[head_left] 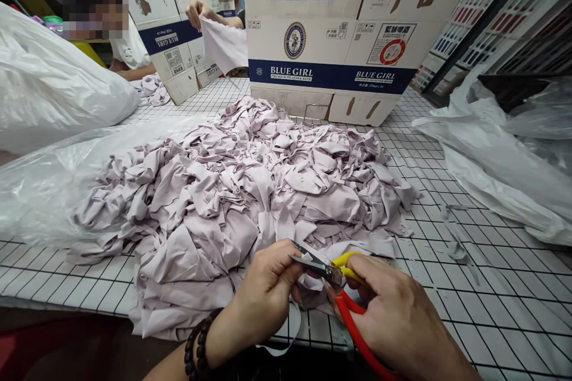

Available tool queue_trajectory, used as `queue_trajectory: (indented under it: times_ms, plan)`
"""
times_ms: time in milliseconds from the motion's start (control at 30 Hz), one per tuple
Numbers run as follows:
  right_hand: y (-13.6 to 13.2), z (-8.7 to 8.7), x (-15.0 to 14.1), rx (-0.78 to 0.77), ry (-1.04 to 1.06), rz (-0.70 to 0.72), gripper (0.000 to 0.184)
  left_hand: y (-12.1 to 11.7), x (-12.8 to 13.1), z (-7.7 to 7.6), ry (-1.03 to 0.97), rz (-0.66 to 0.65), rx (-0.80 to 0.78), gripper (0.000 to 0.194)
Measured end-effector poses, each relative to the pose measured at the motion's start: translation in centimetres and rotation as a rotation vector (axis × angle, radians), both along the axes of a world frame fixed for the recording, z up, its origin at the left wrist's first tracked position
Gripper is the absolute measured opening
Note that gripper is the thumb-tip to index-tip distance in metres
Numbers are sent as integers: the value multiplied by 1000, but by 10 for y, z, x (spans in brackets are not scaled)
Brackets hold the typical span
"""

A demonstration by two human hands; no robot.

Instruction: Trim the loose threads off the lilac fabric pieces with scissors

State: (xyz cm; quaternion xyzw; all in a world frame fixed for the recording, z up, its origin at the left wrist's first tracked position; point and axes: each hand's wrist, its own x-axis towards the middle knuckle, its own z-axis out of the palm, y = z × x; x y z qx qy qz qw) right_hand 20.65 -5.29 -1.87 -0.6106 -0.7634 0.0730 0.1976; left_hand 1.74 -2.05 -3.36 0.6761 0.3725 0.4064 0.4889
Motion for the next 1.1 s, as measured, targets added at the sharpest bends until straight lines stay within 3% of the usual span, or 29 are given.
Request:
queue_trajectory:
  times_ms: [433,833,900,1000,1100]
  plan:
    - [2,-4,2,108,22,53,28,-2,-4,-4,-152,-83,-222,33]
    - [7,-7,7,-66,118,69,31,-1,-6,5,-134,-113,-341,43]
    - [8,-9,12,-246,261,53,36,-1,-6,5,-134,-112,-358,44]
    - [8,-14,22,-517,711,-44,39,-1,-5,4,-128,-91,-355,44]
    - [3,-23,22,-542,1045,-138,33,0,-4,2,-135,-84,-352,45]
